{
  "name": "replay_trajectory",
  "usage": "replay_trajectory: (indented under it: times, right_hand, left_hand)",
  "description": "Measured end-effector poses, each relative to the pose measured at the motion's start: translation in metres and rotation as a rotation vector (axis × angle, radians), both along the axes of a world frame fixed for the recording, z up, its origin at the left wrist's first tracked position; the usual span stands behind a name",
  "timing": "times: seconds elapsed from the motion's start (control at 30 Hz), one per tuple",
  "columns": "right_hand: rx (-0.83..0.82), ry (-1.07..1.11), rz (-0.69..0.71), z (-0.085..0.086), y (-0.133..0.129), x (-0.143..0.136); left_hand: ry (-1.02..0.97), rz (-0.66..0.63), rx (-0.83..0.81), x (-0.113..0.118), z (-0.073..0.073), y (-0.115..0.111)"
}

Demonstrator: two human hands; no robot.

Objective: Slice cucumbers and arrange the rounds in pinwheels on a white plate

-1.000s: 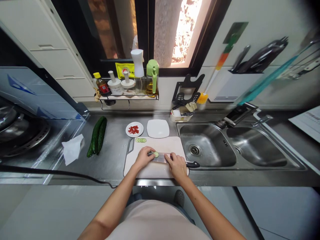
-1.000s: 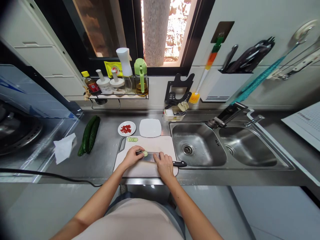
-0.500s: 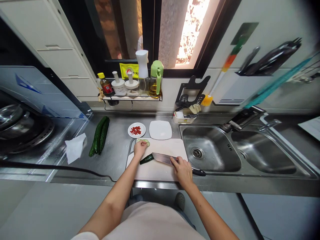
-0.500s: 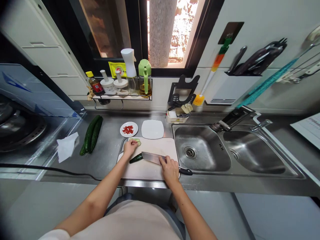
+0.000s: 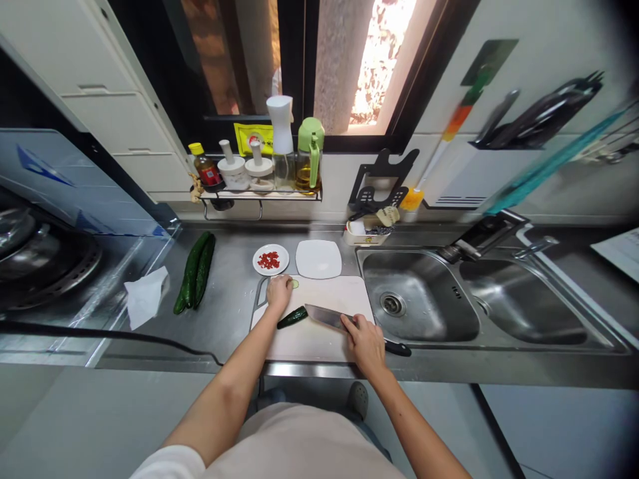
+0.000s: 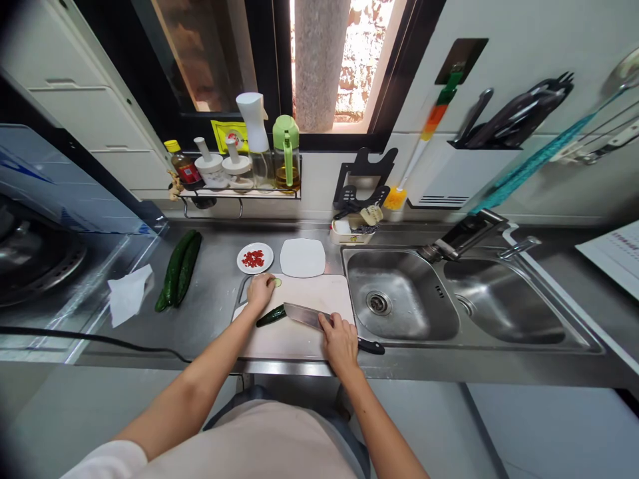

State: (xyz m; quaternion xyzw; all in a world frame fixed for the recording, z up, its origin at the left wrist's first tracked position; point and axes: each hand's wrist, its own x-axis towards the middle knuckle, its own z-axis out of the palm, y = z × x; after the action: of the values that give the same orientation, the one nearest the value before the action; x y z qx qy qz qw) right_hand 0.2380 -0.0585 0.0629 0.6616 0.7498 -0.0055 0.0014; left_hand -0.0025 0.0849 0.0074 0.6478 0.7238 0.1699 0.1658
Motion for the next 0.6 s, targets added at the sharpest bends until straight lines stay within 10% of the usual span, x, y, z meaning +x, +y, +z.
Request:
replay_trajectory:
  times: [0.6]
  right_hand:
    - [-0.006, 0.039, 0.001, -0.0040, 0.0018, -0.0018]
  left_hand:
    - [0.057, -0.163, 0.098, -0.0037, -0.0059, -0.0067]
